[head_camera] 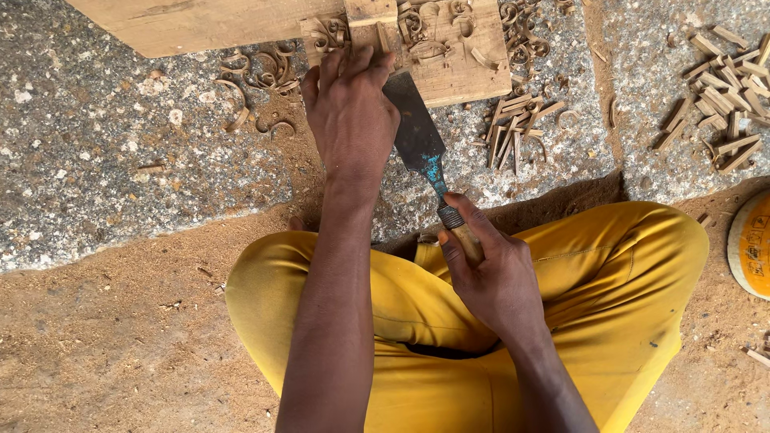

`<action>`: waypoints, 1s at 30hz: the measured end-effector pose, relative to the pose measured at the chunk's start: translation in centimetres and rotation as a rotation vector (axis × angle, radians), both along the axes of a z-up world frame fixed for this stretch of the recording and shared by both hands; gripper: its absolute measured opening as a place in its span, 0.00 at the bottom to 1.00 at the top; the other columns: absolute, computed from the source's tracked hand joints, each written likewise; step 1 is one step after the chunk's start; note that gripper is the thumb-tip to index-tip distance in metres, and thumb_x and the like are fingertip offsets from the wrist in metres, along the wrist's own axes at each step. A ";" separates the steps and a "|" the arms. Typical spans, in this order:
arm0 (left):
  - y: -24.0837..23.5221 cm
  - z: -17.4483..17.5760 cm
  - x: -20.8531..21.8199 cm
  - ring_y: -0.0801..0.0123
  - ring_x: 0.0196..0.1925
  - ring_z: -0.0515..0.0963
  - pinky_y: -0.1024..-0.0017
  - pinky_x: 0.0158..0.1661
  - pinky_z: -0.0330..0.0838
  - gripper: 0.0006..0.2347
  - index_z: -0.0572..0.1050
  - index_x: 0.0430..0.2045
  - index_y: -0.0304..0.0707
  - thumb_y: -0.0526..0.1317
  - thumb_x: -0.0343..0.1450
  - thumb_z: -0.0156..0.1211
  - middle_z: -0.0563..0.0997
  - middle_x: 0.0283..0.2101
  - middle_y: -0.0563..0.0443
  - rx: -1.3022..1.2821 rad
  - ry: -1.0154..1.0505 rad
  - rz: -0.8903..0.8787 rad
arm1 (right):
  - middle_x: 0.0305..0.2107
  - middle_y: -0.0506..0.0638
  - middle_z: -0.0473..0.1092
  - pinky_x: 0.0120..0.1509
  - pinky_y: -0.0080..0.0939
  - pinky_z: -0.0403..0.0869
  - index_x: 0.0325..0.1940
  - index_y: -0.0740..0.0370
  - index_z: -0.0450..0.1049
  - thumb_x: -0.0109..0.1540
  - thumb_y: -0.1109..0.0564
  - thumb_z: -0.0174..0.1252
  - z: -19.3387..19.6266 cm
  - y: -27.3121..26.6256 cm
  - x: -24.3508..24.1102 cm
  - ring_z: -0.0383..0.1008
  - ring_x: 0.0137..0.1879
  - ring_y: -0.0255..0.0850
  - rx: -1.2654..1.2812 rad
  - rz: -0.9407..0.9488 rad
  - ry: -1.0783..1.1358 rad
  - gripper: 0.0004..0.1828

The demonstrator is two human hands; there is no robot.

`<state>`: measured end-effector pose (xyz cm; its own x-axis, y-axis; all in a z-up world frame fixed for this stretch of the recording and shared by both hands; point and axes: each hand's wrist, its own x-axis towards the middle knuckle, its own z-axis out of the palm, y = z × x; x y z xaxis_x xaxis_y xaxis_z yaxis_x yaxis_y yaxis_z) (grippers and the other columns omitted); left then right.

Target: The person sits cross-legged on a concrete floor and uses a chisel to carve a small rectangular block of wood. They repeatedly strike the chisel with their hand to remove wood shavings and shape the block. The person occasionally pauses to inspect the carved surface and adjust the wood's position.

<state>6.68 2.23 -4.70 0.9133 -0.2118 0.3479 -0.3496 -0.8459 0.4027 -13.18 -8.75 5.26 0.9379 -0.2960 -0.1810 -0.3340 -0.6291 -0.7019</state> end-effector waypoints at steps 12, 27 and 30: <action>-0.2 0.2 -0.2 0.62 0.63 0.75 0.55 0.67 0.62 0.17 0.82 0.49 0.48 0.30 0.67 0.67 0.81 0.57 0.56 -0.013 -0.013 0.000 | 0.17 0.57 0.72 0.28 0.48 0.69 0.67 0.54 0.70 0.64 0.57 0.60 1.1 0.3 0.6 0.72 0.17 0.44 -0.030 0.051 0.018 0.26; -2.8 5.5 -6.0 0.50 0.53 0.82 0.58 0.65 0.67 0.08 0.83 0.36 0.27 0.30 0.67 0.60 0.78 0.54 0.23 0.261 0.227 -0.208 | 0.17 0.64 0.71 0.26 0.55 0.68 0.66 0.64 0.69 0.61 0.60 0.59 1.2 1.5 1.6 0.72 0.18 0.57 -0.081 0.061 0.066 0.28; -2.9 4.8 -6.2 0.49 0.51 0.83 0.58 0.64 0.68 0.09 0.82 0.37 0.24 0.30 0.68 0.59 0.79 0.52 0.22 0.224 0.174 -0.186 | 0.19 0.65 0.72 0.29 0.57 0.70 0.68 0.63 0.68 0.61 0.60 0.58 1.1 1.8 1.3 0.75 0.22 0.59 -0.085 0.082 0.041 0.29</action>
<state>0.49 -0.66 0.06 0.8933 -0.4342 0.1161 -0.4489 -0.8483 0.2809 -11.91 -6.97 6.33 0.9520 -0.2343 -0.1970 -0.3061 -0.7119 -0.6320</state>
